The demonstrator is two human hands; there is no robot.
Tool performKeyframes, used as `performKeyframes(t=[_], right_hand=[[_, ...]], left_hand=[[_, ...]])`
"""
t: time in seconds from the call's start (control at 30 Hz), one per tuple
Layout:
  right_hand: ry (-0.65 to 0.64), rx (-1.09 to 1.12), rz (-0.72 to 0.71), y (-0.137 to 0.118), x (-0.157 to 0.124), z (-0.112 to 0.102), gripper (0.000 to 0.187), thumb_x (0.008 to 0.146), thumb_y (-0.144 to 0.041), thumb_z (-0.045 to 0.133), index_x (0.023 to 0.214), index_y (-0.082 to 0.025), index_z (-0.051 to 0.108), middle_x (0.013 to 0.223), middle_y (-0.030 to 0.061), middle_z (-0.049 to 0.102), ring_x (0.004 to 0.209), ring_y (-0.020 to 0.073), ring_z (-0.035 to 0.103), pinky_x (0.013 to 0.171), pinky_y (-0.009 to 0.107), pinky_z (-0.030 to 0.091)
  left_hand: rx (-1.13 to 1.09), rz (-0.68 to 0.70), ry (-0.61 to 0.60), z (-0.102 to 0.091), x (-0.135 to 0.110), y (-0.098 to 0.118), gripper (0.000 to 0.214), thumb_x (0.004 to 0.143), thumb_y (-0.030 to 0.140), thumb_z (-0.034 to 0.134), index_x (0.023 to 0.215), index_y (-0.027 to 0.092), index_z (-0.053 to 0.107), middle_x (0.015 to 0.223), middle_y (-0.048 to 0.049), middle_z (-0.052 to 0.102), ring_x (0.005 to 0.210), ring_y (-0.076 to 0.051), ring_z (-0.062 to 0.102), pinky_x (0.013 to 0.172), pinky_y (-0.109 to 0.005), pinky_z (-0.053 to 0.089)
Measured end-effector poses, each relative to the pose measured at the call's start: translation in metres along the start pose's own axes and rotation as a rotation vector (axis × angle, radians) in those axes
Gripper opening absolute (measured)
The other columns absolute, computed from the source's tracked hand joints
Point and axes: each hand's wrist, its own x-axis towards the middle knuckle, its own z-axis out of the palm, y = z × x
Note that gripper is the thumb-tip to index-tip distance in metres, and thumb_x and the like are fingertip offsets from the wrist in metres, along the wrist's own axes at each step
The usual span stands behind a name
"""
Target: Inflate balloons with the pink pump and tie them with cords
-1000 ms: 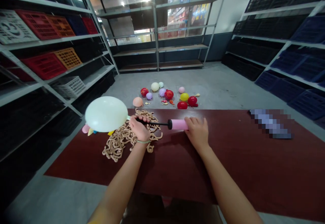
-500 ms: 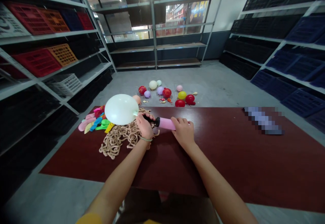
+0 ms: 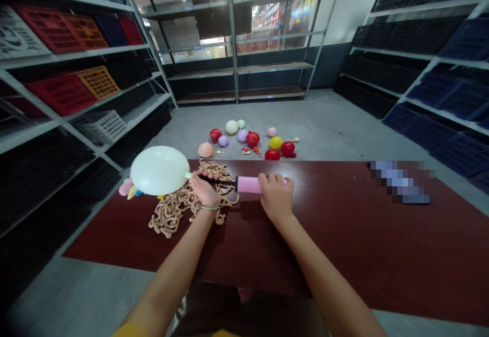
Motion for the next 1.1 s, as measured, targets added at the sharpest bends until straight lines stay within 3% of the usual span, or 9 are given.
performKeyframes(t=[0.17, 0.33, 0.53, 0.67, 0.83, 0.97, 1.1], right_hand=[[-0.11, 0.091, -0.118, -0.01, -0.008, 0.009, 0.028, 0.083, -0.023, 0.057, 0.11, -0.016, 0.057, 0.098, 0.0092, 0.063, 0.089, 0.0237, 0.051, 0.074, 0.033, 0.027], [-0.133, 0.087, -0.195, 0.013, -0.002, 0.011, 0.032, 0.085, -0.027, 0.056, 0.115, -0.017, 0.056, 0.101, 0.0089, 0.063, 0.091, 0.0243, 0.052, 0.071, 0.032, 0.027], [-0.193, 0.056, -0.196, 0.029, -0.002, 0.002, 0.037, 0.086, -0.028, 0.056, 0.121, -0.015, 0.056, 0.104, 0.0117, 0.064, 0.094, 0.0255, 0.055, 0.076, 0.032, 0.031], [-0.296, 0.074, -0.251, 0.011, -0.009, 0.0, 0.056, 0.087, -0.029, 0.053, 0.141, -0.017, 0.044, 0.107, 0.0115, 0.064, 0.092, 0.0257, 0.06, 0.072, 0.032, 0.035], [-0.385, 0.13, -0.213, -0.012, -0.013, -0.004, 0.08, 0.089, -0.031, 0.048, 0.158, -0.024, 0.007, 0.112, 0.0102, 0.064, 0.089, 0.0245, 0.064, 0.066, 0.031, 0.04], [-0.49, 0.146, -0.24, -0.019, -0.014, -0.022, 0.082, 0.089, -0.033, 0.049, 0.158, -0.026, 0.006, 0.109, 0.0094, 0.065, 0.082, 0.0248, 0.067, 0.065, 0.031, 0.042], [-0.541, 0.183, -0.255, -0.014, -0.021, -0.042, 0.076, 0.095, -0.045, 0.046, 0.159, -0.028, 0.008, 0.11, 0.0112, 0.065, 0.083, 0.0261, 0.068, 0.065, 0.03, 0.043]], left_hand=[[0.043, -0.067, -0.128, 0.01, -0.022, -0.019, 0.02, 0.09, 0.035, 0.044, 0.076, 0.022, 0.04, 0.058, 0.0052, 0.044, 0.043, -0.01, 0.043, 0.046, -0.024, 0.037], [-0.007, 0.001, -0.114, 0.01, -0.002, 0.01, 0.018, 0.089, 0.031, 0.047, 0.076, 0.021, 0.04, 0.059, 0.0058, 0.042, 0.044, -0.008, 0.042, 0.045, -0.022, 0.035], [-0.068, 0.062, 0.008, -0.001, 0.025, 0.037, 0.011, 0.088, 0.025, 0.046, 0.081, 0.022, 0.037, 0.059, 0.0074, 0.039, 0.044, -0.007, 0.039, 0.046, -0.021, 0.031], [-0.025, -0.018, 0.025, 0.002, 0.018, 0.023, 0.01, 0.089, 0.024, 0.043, 0.08, 0.022, 0.037, 0.058, 0.0073, 0.038, 0.042, -0.007, 0.037, 0.044, -0.02, 0.03], [0.016, -0.163, -0.135, 0.006, -0.008, -0.011, 0.015, 0.09, 0.031, 0.048, 0.08, 0.022, 0.04, 0.061, 0.0057, 0.044, 0.044, -0.008, 0.044, 0.044, -0.021, 0.036], [0.029, -0.278, -0.133, 0.002, -0.008, -0.017, 0.019, 0.089, 0.032, 0.052, 0.079, 0.022, 0.04, 0.059, 0.0064, 0.043, 0.04, -0.008, 0.042, 0.041, -0.02, 0.033], [0.03, -0.281, -0.137, -0.004, 0.01, -0.001, 0.02, 0.089, 0.031, 0.052, 0.077, 0.021, 0.04, 0.057, 0.0069, 0.04, 0.04, -0.007, 0.039, 0.039, -0.019, 0.029]])
